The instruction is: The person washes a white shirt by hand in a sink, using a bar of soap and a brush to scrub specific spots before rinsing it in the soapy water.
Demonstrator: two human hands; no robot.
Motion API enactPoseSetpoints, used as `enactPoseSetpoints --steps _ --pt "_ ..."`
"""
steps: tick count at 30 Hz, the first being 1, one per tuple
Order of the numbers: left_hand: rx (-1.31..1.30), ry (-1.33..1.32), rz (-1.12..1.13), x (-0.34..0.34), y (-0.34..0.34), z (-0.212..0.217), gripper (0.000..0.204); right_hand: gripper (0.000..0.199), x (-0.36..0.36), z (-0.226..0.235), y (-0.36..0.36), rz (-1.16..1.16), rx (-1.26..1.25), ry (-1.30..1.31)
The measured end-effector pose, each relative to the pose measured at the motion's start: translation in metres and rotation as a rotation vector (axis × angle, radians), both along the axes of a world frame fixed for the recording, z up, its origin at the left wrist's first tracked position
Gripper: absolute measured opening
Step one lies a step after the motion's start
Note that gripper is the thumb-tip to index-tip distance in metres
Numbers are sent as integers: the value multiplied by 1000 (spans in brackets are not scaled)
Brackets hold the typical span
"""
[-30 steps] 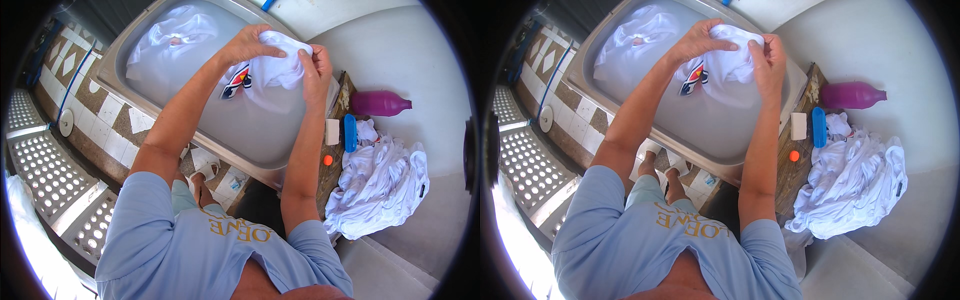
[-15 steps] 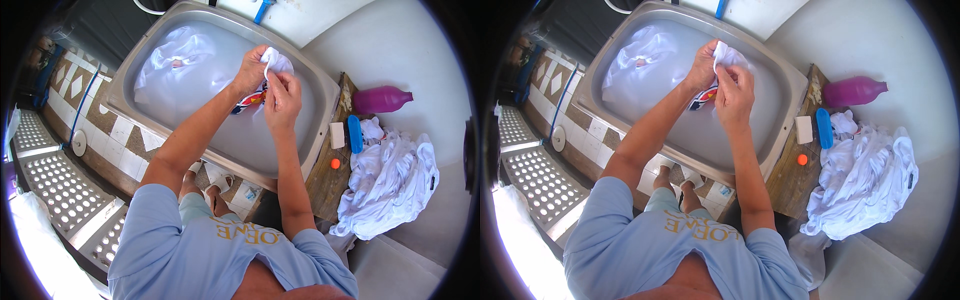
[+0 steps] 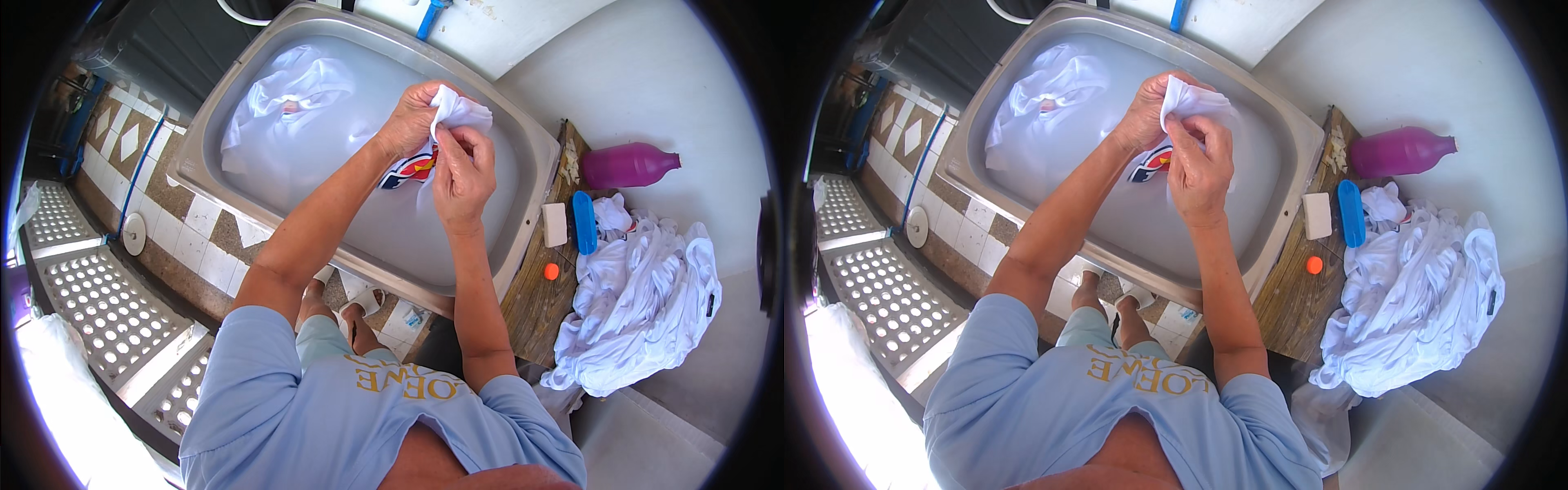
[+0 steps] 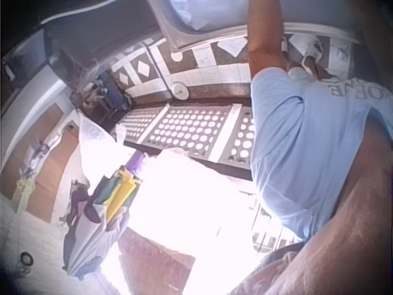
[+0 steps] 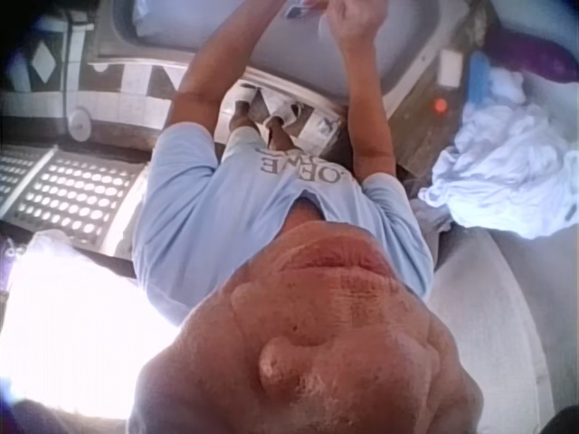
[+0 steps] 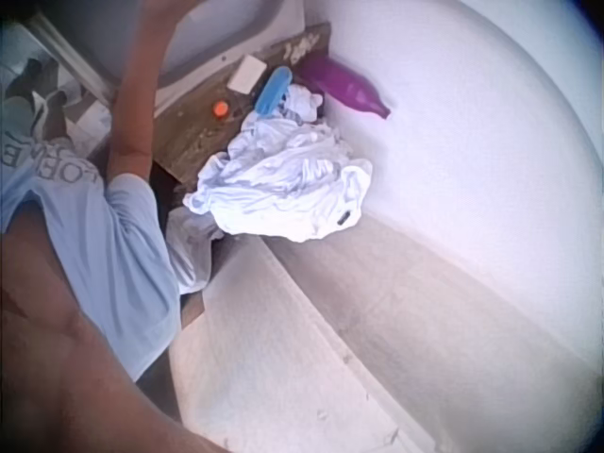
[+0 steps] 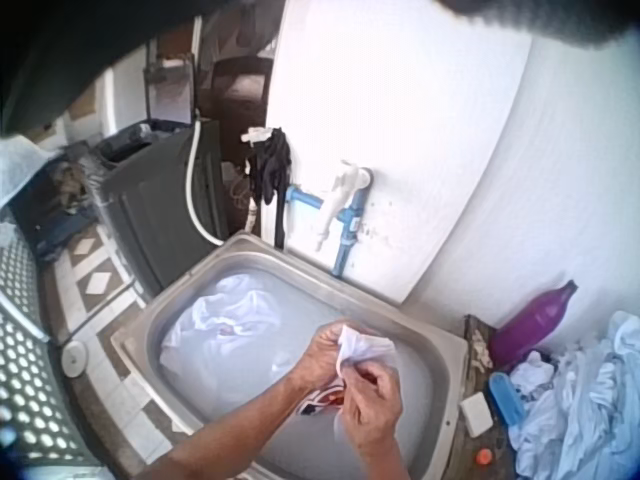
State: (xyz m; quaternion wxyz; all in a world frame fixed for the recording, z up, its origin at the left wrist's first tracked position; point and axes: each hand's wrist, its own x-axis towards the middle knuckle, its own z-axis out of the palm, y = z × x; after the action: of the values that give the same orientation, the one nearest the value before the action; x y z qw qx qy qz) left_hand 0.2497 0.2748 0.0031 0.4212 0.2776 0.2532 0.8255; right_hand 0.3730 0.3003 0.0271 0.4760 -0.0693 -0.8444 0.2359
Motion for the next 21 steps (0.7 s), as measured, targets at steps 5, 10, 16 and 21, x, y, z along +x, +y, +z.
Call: enactPoseSetpoints --steps 5,10,16,21 --pt "-20 131 32 -2 0 -6 10 29 3 1 0 -1 -7 -3" --pt "-89 161 81 -3 -4 1 8 22 15 17 11 -34 -76 14" --pt "-57 215 108 -2 -8 7 9 7 32 30 30 -165 -108 -15" --pt "-352 520 205 -2 -2 5 12 17 54 11 80 -170 -634 -350"
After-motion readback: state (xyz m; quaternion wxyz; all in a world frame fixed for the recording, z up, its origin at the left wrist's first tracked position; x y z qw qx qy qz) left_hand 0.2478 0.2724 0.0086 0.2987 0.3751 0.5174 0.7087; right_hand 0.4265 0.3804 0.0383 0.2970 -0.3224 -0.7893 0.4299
